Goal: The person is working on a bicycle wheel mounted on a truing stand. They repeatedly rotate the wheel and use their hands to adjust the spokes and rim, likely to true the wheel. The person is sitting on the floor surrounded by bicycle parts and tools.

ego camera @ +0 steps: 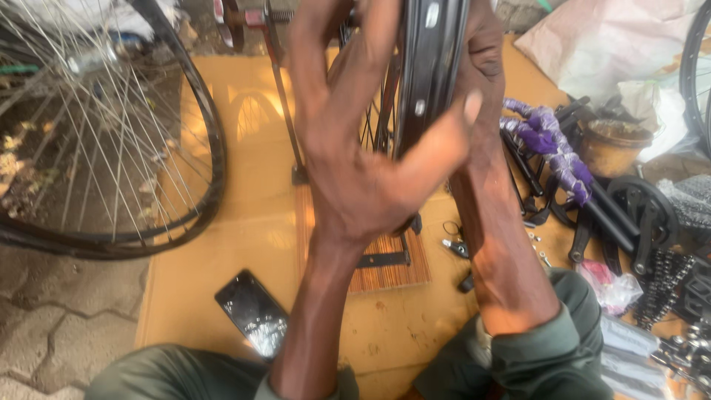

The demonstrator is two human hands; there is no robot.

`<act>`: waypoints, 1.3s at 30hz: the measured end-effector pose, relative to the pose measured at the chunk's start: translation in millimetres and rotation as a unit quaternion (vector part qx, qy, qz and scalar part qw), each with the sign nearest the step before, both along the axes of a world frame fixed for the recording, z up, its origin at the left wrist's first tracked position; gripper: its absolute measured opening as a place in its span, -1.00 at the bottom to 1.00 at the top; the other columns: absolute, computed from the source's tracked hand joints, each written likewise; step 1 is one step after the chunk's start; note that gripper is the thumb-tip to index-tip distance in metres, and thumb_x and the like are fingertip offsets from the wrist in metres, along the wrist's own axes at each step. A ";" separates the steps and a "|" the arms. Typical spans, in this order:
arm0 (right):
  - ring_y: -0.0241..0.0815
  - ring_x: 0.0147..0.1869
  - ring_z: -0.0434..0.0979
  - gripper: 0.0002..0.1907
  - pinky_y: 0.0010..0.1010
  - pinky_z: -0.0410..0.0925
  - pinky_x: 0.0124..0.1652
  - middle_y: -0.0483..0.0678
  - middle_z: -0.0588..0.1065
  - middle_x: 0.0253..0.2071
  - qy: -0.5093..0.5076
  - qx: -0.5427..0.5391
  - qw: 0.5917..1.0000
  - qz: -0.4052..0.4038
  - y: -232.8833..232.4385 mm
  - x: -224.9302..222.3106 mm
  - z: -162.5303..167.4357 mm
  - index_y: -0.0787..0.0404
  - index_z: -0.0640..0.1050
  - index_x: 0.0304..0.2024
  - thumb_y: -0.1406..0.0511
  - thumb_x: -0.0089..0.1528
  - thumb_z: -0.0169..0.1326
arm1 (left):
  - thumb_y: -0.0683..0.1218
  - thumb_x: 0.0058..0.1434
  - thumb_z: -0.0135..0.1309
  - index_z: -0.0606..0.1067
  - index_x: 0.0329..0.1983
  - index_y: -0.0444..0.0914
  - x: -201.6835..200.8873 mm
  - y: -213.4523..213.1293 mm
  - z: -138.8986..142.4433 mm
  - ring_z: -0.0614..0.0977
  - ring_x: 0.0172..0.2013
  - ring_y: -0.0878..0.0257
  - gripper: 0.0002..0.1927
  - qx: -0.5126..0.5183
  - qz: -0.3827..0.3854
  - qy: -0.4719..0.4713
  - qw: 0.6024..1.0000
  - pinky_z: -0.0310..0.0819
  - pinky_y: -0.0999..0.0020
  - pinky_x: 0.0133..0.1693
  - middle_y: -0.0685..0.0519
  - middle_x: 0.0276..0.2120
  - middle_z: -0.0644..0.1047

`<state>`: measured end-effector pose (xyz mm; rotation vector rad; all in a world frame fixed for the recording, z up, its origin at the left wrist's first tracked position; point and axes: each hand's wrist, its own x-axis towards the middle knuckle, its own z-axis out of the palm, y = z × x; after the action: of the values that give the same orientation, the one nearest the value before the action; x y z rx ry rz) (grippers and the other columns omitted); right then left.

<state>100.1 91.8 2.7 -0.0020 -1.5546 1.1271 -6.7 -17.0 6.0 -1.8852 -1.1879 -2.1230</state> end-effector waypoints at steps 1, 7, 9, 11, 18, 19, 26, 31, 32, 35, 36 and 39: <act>-0.30 0.05 0.58 -0.78 -0.48 0.46 0.07 -0.05 0.57 0.01 0.013 0.007 0.999 -0.041 -0.7 -3.4 -0.5 0.29 0.54 0.11 0.36 0.43 0.14 | -0.06 0.37 0.38 0.31 0.41 -0.16 0.1 2.4 -0.2 0.38 0.30 0.31 -0.35 0.005 -0.010 -0.007 1.000 0.35 0.44 0.33 0.10 0.29 0.29; -0.25 -0.03 0.60 -0.83 -0.46 0.48 -0.01 0.02 0.58 -0.06 0.070 0.111 0.957 -0.259 -1.5 -14.6 7.0 0.33 0.56 0.05 0.46 0.41 0.18 | 0.15 0.61 -0.04 0.44 0.15 -0.28 -3.5 30.0 -0.2 0.52 0.00 0.36 -0.60 0.005 -0.304 -0.209 0.929 0.42 0.47 0.08 0.06 -0.03 0.50; -0.23 -0.06 0.61 -0.84 -0.45 0.49 -0.03 0.04 0.59 -0.08 0.047 0.178 0.944 -0.275 0.7 -6.1 11.0 0.35 0.57 0.03 0.50 0.40 0.19 | 0.15 0.66 -0.15 0.46 0.06 -0.37 -11.9 49.9 0.7 0.43 -0.23 0.33 -0.53 -0.029 -0.304 -0.205 0.930 0.35 0.39 -0.17 0.05 -0.20 0.49; -0.21 -0.08 0.60 -0.84 -0.44 0.48 -0.06 0.06 0.59 -0.09 0.019 0.241 0.920 -0.308 3.0 1.9 11.9 0.37 0.58 0.01 0.53 0.39 0.22 | 0.14 0.67 -0.18 0.46 -0.03 -0.42 -17.8 63.0 -3.4 0.38 -0.33 0.29 -0.50 -0.025 -0.285 -0.163 0.944 0.32 0.32 -0.28 0.05 -0.30 0.45; -0.32 -0.19 0.54 -0.87 -0.54 0.37 -0.20 -0.09 0.57 -0.21 0.007 0.217 0.947 -0.237 -13.1 14.2 6.9 0.33 0.56 -0.07 0.52 0.43 0.28 | 0.05 0.60 -0.22 0.45 -0.15 -0.36 -51.4 92.3 3.9 0.47 -0.33 0.28 -0.59 -0.061 -0.207 0.018 0.976 0.41 0.26 -0.20 0.09 -0.37 0.44; -0.32 -0.17 0.56 -0.87 -0.53 0.39 -0.18 -0.07 0.57 -0.18 -0.014 0.194 0.957 -0.213 -19.8 16.6 7.1 0.35 0.54 -0.06 0.52 0.46 0.28 | 0.01 0.56 -0.22 0.46 -0.14 -0.36 -58.1 93.7 7.1 0.47 -0.34 0.28 -0.64 -0.066 -0.223 0.058 0.971 0.40 0.24 -0.22 0.09 -0.37 0.45; -0.28 -0.06 0.64 -0.75 -0.52 0.54 -0.11 -0.04 0.56 0.00 -0.004 0.059 0.986 -0.155 -26.4 3.9 12.8 0.28 0.43 0.12 0.54 0.45 0.15 | 0.00 0.69 -0.21 0.38 0.30 -0.28 -45.8 44.4 -16.4 0.44 0.22 0.13 -0.68 0.028 0.050 0.120 0.991 0.32 0.14 0.27 -0.09 0.16 0.45; -0.38 -0.07 0.55 -0.62 -0.64 0.40 -0.17 -0.06 0.59 0.07 0.039 -0.054 0.993 -0.100 -35.1 18.4 -5.9 0.17 0.42 0.10 0.61 0.35 0.16 | 0.21 0.40 0.11 0.21 0.36 -0.34 -3.3 -27.3 -49.8 0.36 0.29 0.03 -0.29 0.060 0.100 0.098 0.988 0.26 0.15 0.35 -0.13 0.26 0.30; -0.39 -0.07 0.55 -0.59 -0.63 0.41 -0.17 -0.07 0.59 0.07 0.032 -0.050 0.994 -0.088 -36.7 21.9 -10.7 0.16 0.42 0.11 0.61 0.33 0.17 | 0.12 0.38 0.19 0.25 0.34 -0.35 -0.8 -31.4 -51.1 0.39 0.27 0.01 -0.33 0.044 0.126 0.143 0.981 0.28 0.10 0.35 -0.15 0.26 0.32; -0.36 -0.02 0.57 -0.64 -0.54 0.46 -0.04 -0.07 0.57 -0.01 -0.030 -0.022 0.995 -0.088 -38.2 23.5 -24.5 0.25 0.46 0.13 0.56 0.33 0.19 | -0.01 0.30 0.30 0.30 0.33 -0.43 -0.4 -30.1 -45.2 0.40 0.25 -0.03 -0.31 0.020 0.169 0.192 0.966 0.31 0.03 0.35 -0.18 0.30 0.32; -0.34 0.00 0.57 -0.67 -0.51 0.48 0.02 -0.07 0.57 -0.03 -0.057 -0.019 0.993 -0.097 -36.5 22.5 -27.1 0.28 0.47 0.13 0.53 0.33 0.19 | -0.03 0.27 0.32 0.31 0.34 -0.46 -0.9 -26.8 -41.0 0.40 0.26 -0.04 -0.29 0.017 0.175 0.194 0.965 0.32 0.02 0.35 -0.20 0.32 0.32; -0.36 -0.05 0.51 -0.79 -0.53 0.43 -0.03 -0.10 0.54 -0.07 -0.123 -0.019 0.985 -0.116 -13.8 13.4 -23.4 0.29 0.51 0.07 0.40 0.38 0.14 | -0.05 0.23 0.34 0.28 0.40 -0.40 -6.9 -16.6 -26.0 0.39 0.33 0.04 -0.24 0.009 0.134 0.162 0.978 0.30 0.13 0.33 -0.14 0.39 0.28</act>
<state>113.5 78.1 -20.7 -0.3523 -1.7003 0.9992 -13.6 -33.6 -20.0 -1.8472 -1.2569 -1.6113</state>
